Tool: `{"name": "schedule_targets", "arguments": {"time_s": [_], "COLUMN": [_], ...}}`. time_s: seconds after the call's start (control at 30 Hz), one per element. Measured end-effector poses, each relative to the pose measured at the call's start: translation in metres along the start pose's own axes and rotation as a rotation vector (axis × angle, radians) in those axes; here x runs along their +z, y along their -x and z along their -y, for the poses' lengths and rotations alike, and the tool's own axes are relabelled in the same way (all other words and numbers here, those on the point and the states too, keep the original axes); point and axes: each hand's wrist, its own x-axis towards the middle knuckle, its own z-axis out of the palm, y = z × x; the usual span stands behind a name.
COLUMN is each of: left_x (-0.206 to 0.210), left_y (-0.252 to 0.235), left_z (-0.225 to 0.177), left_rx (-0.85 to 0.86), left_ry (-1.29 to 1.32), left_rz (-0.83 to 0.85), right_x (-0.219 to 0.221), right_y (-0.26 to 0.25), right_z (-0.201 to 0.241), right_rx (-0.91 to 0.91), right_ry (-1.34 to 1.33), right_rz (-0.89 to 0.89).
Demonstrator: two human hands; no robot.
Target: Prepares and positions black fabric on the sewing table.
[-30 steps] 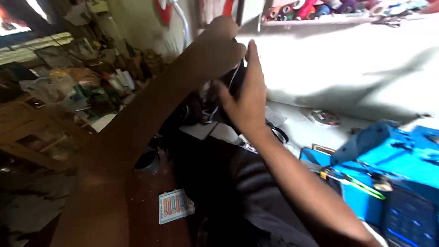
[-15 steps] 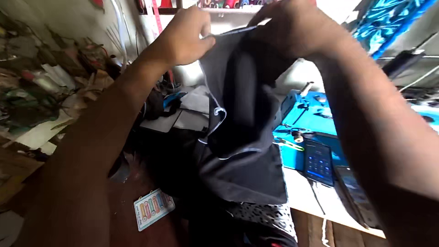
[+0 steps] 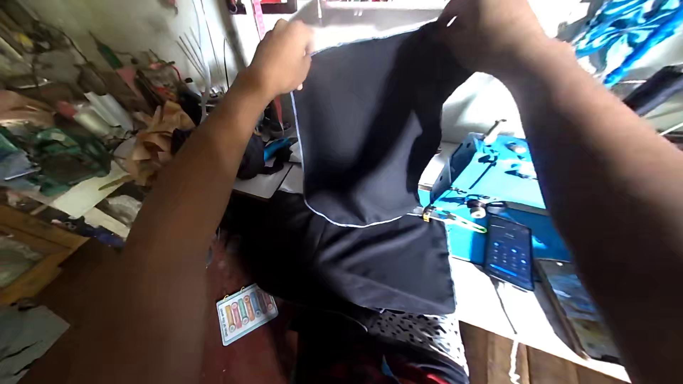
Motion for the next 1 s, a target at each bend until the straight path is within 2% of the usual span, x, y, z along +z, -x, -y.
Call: {"name": "schedule_targets", "arguments": {"time_s": [0.17, 0.23, 0.3, 0.37, 0.43, 0.5, 0.53, 0.57, 0.6, 0.67, 0.77, 0.87, 1.0], "left_x": [-0.018, -0.030, -0.039, -0.031, 0.004, 0.042, 0.059, 0.078, 0.102, 0.154, 0.224, 0.265, 0.283], "left_y": [0.002, 0.023, 0.071, 0.140, 0.195, 0.215, 0.212, 0.206, 0.196, 0.172, 0.138, 0.120, 0.113], "left_z": [-0.012, -0.032, -0.053, -0.069, -0.073, -0.071, -0.071, -0.071, -0.070, -0.068, -0.068, -0.075, -0.091], "left_rx": [-0.069, -0.087, 0.012, 0.219, 0.516, 0.700, 0.690, 0.622, 0.540, 0.379, 0.267, 0.316, 0.456], "left_ry": [0.069, 0.011, -0.052, -0.101, 0.003, 0.236, 0.329, 0.382, 0.422, 0.492, 0.564, 0.552, 0.573], "left_rz": [-0.230, -0.341, -0.363, -0.258, -0.099, 0.316, 0.516, 0.614, 0.613, 0.496, 0.314, 0.281, 0.330], "right_x": [-0.002, -0.004, -0.004, 0.005, 0.028, 0.067, 0.091, 0.115, 0.138, 0.179, 0.205, 0.201, 0.192], "right_y": [-0.010, -0.002, 0.022, 0.068, 0.121, 0.171, 0.193, 0.212, 0.228, 0.255, 0.286, 0.303, 0.317], "right_z": [-0.013, -0.014, -0.006, 0.009, 0.013, 0.008, 0.002, -0.005, -0.010, -0.017, -0.012, -0.006, -0.001], "right_rx": [0.080, 0.060, -0.022, -0.077, -0.084, -0.074, -0.069, -0.054, -0.032, 0.031, 0.155, 0.229, 0.305], "right_ry": [-0.017, -0.027, -0.057, -0.101, -0.162, -0.268, -0.352, -0.446, -0.521, -0.610, -0.693, -0.830, -0.976], "right_rz": [-0.030, -0.067, -0.154, -0.250, -0.286, -0.242, -0.194, -0.125, -0.060, 0.022, 0.029, 0.031, -0.058]}}
